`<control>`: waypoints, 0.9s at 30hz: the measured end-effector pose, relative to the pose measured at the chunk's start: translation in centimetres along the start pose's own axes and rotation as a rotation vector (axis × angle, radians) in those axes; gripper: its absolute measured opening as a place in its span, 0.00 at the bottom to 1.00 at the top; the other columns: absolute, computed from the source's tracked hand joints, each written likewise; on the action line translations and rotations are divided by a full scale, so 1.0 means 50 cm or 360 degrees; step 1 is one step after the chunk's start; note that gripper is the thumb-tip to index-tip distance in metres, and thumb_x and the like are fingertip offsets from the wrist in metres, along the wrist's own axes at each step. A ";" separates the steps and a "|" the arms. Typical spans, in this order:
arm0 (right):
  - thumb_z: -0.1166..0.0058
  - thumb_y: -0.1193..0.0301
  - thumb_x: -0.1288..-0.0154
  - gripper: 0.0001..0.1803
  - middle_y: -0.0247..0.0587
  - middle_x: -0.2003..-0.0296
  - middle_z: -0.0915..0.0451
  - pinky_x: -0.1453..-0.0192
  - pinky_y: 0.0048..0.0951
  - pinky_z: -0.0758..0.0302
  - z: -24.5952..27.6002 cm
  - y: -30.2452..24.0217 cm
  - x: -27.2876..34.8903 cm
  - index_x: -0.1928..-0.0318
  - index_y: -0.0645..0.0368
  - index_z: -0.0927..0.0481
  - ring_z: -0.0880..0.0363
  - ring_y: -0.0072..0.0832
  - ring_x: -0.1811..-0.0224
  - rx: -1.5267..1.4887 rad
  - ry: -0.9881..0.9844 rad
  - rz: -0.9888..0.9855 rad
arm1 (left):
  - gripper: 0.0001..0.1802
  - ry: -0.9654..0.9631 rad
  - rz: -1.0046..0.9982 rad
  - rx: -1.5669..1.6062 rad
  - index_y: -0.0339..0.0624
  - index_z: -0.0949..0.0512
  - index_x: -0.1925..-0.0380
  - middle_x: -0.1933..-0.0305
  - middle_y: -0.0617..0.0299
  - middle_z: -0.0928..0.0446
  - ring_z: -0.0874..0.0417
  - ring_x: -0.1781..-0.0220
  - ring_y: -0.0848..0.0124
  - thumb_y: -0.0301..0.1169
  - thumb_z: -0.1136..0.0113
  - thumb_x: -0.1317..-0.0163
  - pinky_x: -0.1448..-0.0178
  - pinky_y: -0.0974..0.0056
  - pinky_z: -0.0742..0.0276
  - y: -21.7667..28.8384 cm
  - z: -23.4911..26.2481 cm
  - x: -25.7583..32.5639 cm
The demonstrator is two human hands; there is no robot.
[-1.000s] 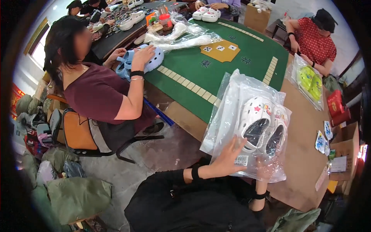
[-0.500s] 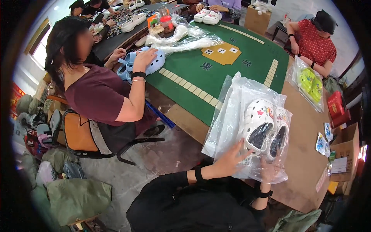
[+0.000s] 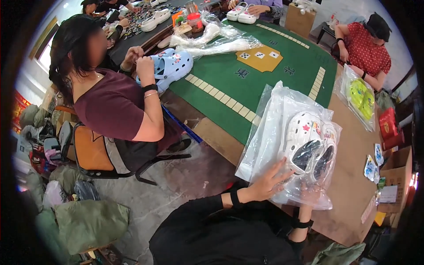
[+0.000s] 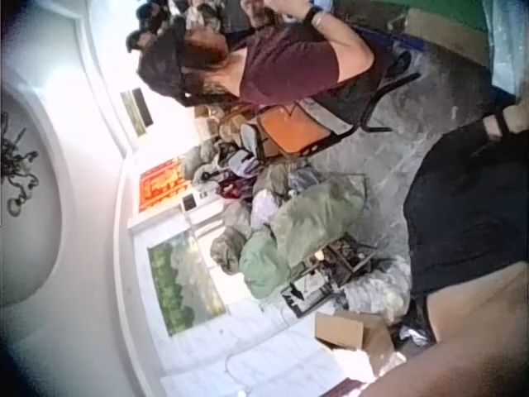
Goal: The recorder is inspecting and packaging pairs of white and colorful clogs in a manufacturing or warehouse setting.
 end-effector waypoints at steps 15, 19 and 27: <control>0.40 0.65 0.45 0.40 0.59 0.47 0.28 0.41 0.41 0.34 -0.003 -0.017 0.010 0.34 0.59 0.42 0.29 0.50 0.45 0.0078 -0.0098 -0.0082 | 0.25 -0.0001 -0.0199 -0.0173 0.48 0.31 0.40 0.30 0.39 0.51 0.44 0.30 0.45 0.32 0.44 0.40 0.29 0.51 0.46 0.002 -0.012 0.015; 0.40 0.65 0.45 0.39 0.59 0.47 0.28 0.41 0.41 0.33 0.005 -0.005 0.013 0.34 0.60 0.41 0.29 0.50 0.46 0.0101 -0.0095 -0.0128 | 0.26 -0.0006 -0.0195 -0.0228 0.47 0.31 0.40 0.30 0.39 0.50 0.43 0.31 0.45 0.33 0.43 0.41 0.30 0.51 0.44 0.010 -0.014 0.011; 0.41 0.64 0.44 0.38 0.60 0.47 0.28 0.42 0.41 0.33 0.010 -0.004 -0.011 0.35 0.61 0.41 0.29 0.50 0.46 0.0140 -0.0122 -0.0211 | 0.35 0.0013 -0.0234 -0.0307 0.49 0.32 0.40 0.30 0.39 0.50 0.41 0.32 0.43 0.25 0.39 0.52 0.32 0.51 0.41 0.017 -0.015 0.006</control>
Point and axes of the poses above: each hand's wrist, its own x-axis away from the middle knuckle, its own z-axis out of the back of the hand, y = z × x, the point moved 10 cm from there along -x, towards the middle knuckle
